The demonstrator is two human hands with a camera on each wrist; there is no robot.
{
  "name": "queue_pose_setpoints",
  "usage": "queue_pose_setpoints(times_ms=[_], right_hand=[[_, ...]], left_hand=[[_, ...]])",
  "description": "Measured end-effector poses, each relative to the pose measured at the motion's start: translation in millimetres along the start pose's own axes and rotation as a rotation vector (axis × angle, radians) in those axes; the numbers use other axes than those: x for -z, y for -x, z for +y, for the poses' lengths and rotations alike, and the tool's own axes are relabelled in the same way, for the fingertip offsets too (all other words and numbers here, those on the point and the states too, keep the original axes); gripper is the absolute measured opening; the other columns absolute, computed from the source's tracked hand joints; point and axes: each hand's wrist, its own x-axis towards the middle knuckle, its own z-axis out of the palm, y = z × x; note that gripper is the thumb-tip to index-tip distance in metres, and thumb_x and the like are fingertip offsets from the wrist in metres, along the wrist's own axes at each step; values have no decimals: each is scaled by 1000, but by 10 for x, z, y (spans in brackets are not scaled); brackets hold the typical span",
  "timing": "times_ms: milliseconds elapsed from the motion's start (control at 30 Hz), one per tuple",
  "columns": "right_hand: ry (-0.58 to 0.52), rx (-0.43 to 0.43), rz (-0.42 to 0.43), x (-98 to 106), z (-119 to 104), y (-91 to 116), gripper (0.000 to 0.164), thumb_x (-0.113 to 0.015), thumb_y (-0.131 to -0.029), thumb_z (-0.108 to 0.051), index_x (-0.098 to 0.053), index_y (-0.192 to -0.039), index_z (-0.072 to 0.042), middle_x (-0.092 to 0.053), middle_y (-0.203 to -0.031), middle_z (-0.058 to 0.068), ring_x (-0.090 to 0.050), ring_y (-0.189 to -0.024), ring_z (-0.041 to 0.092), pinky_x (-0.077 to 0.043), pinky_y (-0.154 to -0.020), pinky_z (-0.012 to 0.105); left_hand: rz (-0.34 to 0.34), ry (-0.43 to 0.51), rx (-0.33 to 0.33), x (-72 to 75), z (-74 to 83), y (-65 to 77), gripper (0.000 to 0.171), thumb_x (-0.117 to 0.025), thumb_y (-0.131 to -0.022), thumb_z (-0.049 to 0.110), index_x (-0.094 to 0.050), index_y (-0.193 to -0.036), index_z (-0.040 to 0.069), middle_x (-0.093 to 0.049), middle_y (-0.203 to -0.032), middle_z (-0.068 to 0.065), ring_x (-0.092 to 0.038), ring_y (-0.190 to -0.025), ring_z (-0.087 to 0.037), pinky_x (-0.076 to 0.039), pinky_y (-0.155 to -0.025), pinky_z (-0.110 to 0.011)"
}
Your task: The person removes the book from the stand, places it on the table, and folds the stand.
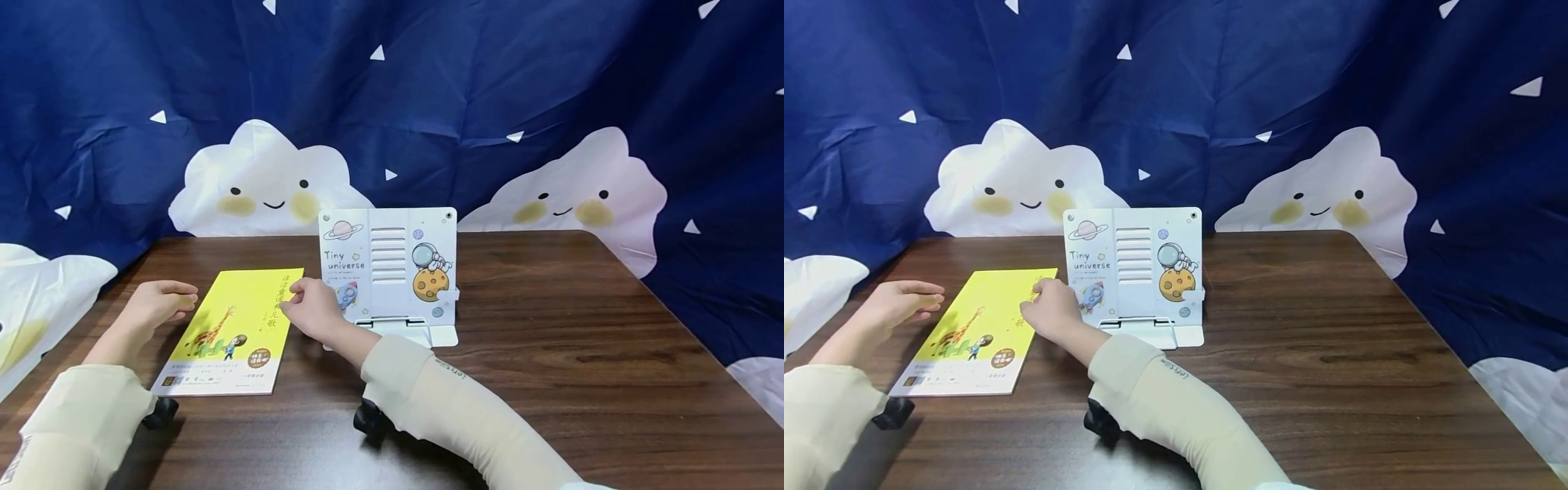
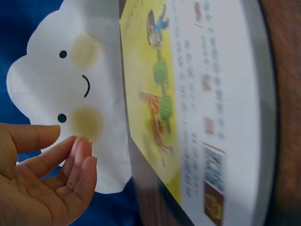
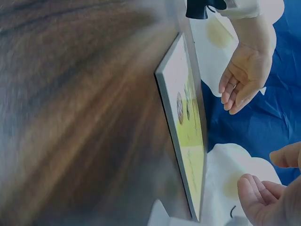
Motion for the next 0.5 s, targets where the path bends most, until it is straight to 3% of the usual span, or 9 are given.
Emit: queue_pose_setpoints(times_ms=[100,200,300,333,500], right_hand=[[10,17,2,59,-12,-16,27,-64,-76,-11,-59,-99,2,-54,-70,-2,-50,-62,7,-40,-53,16],[24,27,15,117,-11,-35,26,-63,-76,-11,-58,-99,1,-55,-71,-2,-50,-64,7,-40,-54,15],[51,25,28,184,13,-55,26,-63,-77,-12,-58,-99,0,-56,-73,-2,-51,-67,8,-40,-55,16],[56,25,29,210,25,-60,26,-63,-77,-12,-58,-100,0,-56,-74,-2,-51,-67,8,-40,-56,16],[26,37,26,387,99,-72,27,-63,-77,-12,-58,-100,1,-58,-76,0,-54,-66,9,-42,-58,17]], left_hand=[[-30,-10,-17,4,77,10,50,-54,-82,40,-50,-115,3,-51,-110,-18,-52,-91,-25,-48,-63,-25],[-77,21,-14,13,272,79,52,-58,-80,39,-50,-114,1,-54,-105,-16,-54,-85,-21,-46,-52,-20],[-124,51,-15,-13,437,110,55,-61,-77,40,-51,-114,0,-56,-101,-13,-54,-82,-19,-45,-50,-21],[-126,50,-28,-43,435,75,55,-61,-77,42,-51,-113,1,-56,-100,-13,-54,-83,-20,-46,-51,-24],[-143,35,-99,-70,989,411,52,-57,-81,37,-50,-113,-3,-55,-103,-17,-53,-89,-26,-45,-74,-40]])
